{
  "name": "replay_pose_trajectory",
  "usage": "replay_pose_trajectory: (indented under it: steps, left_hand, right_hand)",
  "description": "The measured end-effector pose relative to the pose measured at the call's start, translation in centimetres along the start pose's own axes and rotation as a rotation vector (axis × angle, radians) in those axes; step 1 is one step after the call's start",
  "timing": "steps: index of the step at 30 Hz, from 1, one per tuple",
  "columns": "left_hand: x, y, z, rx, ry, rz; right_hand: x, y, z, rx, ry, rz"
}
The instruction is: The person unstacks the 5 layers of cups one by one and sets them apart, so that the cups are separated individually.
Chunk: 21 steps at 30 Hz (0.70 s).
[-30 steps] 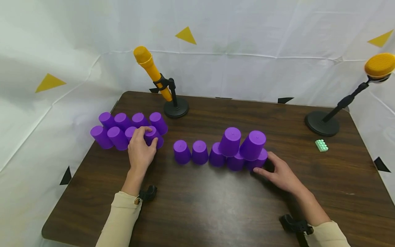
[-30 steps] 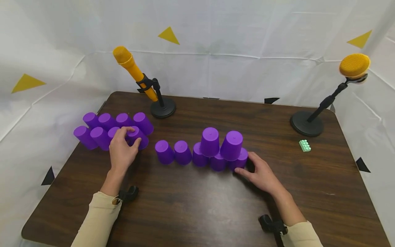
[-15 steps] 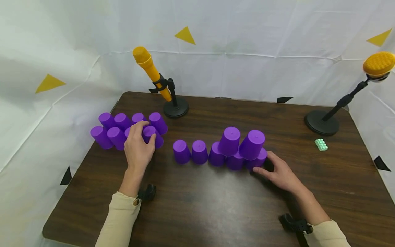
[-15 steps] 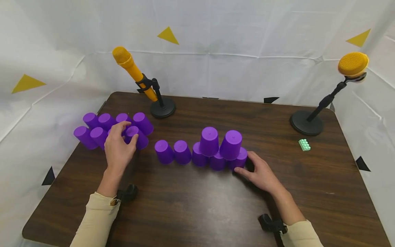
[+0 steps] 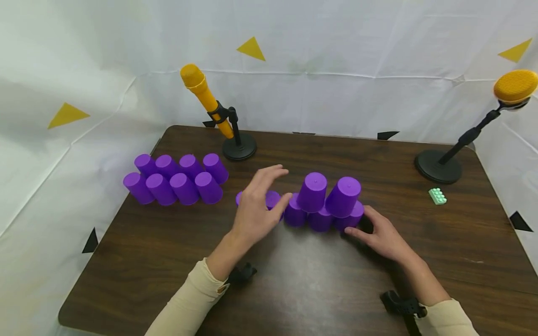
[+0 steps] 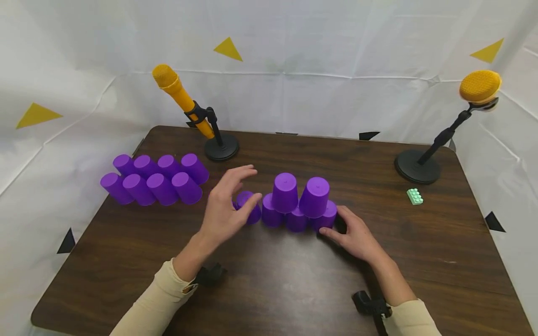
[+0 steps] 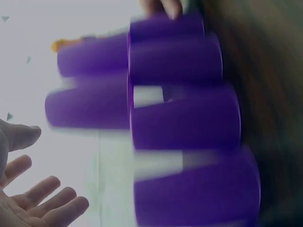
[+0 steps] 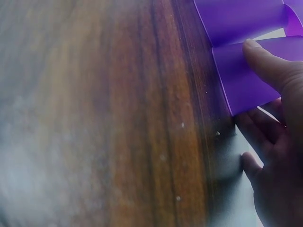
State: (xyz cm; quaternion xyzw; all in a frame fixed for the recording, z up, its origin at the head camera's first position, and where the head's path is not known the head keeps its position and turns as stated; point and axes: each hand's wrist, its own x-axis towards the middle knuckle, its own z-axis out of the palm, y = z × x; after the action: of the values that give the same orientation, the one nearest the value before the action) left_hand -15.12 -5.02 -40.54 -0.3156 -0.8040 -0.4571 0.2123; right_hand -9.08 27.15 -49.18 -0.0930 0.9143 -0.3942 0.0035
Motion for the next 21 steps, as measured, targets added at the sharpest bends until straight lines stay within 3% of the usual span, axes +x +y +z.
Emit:
replay_pose_trajectory:
  steps: [4, 9, 21]
  left_hand:
    - [0.0, 1.3, 2.9, -0.070, -0.082, 0.012]
    - [-0.2, 1.6, 5.1, -0.100, -0.097, -0.005]
    - [-0.1, 1.9, 5.5, -0.099, -0.079, -0.040]
  right_hand:
    - [0.0, 0.0, 0.0, 0.001, 0.001, 0.004]
    - [-0.1, 0.1, 0.0, 0.012, -0.004, 0.011]
    - [-0.1, 0.0, -0.1, 0.004, -0.005, 0.025]
